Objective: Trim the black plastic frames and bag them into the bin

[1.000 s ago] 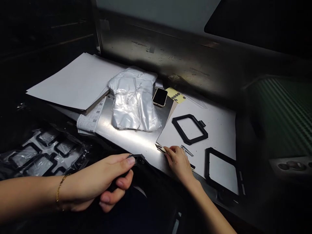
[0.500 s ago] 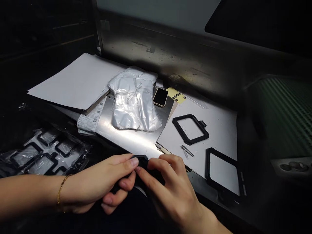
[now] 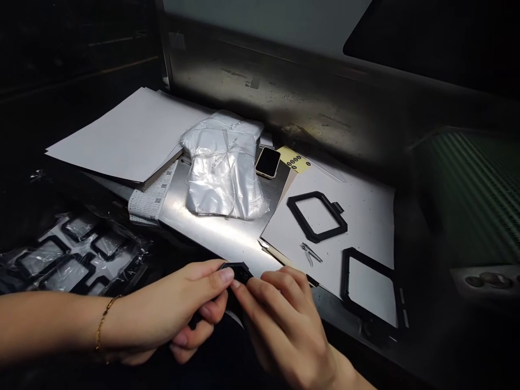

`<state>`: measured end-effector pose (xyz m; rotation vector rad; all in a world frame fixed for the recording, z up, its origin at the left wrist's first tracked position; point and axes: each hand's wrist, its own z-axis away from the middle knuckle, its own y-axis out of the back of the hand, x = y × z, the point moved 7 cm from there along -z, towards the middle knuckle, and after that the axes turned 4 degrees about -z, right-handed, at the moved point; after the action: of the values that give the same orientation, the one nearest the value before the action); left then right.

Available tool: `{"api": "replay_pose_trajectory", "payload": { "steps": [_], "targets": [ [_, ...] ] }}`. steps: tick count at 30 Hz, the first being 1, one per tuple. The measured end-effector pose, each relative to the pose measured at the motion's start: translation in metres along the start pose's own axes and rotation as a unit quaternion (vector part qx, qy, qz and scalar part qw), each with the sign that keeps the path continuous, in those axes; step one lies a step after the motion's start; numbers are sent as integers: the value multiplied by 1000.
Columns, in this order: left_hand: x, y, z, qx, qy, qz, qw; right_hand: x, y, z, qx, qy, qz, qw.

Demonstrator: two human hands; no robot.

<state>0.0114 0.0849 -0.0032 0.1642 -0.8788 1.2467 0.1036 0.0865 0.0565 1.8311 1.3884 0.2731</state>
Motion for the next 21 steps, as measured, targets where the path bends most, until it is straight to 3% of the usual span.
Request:
{"api": "replay_pose_trajectory", "payload": {
  "steps": [4, 10, 16, 21],
  "targets": [
    [-1, 1, -1, 1, 2, 2, 1000, -3, -2, 2, 4, 9, 20, 1000],
    [-2, 1, -1, -4, 9, 6, 1000, 2, 2, 4, 37, -32, 2, 999],
    [-1, 1, -2, 6, 16, 3, 1000, 2, -1, 3, 9, -30, 19, 999],
    [0, 0, -1, 0, 15, 2, 1000, 8, 8, 0, 41, -62, 13, 997]
  ]
}}
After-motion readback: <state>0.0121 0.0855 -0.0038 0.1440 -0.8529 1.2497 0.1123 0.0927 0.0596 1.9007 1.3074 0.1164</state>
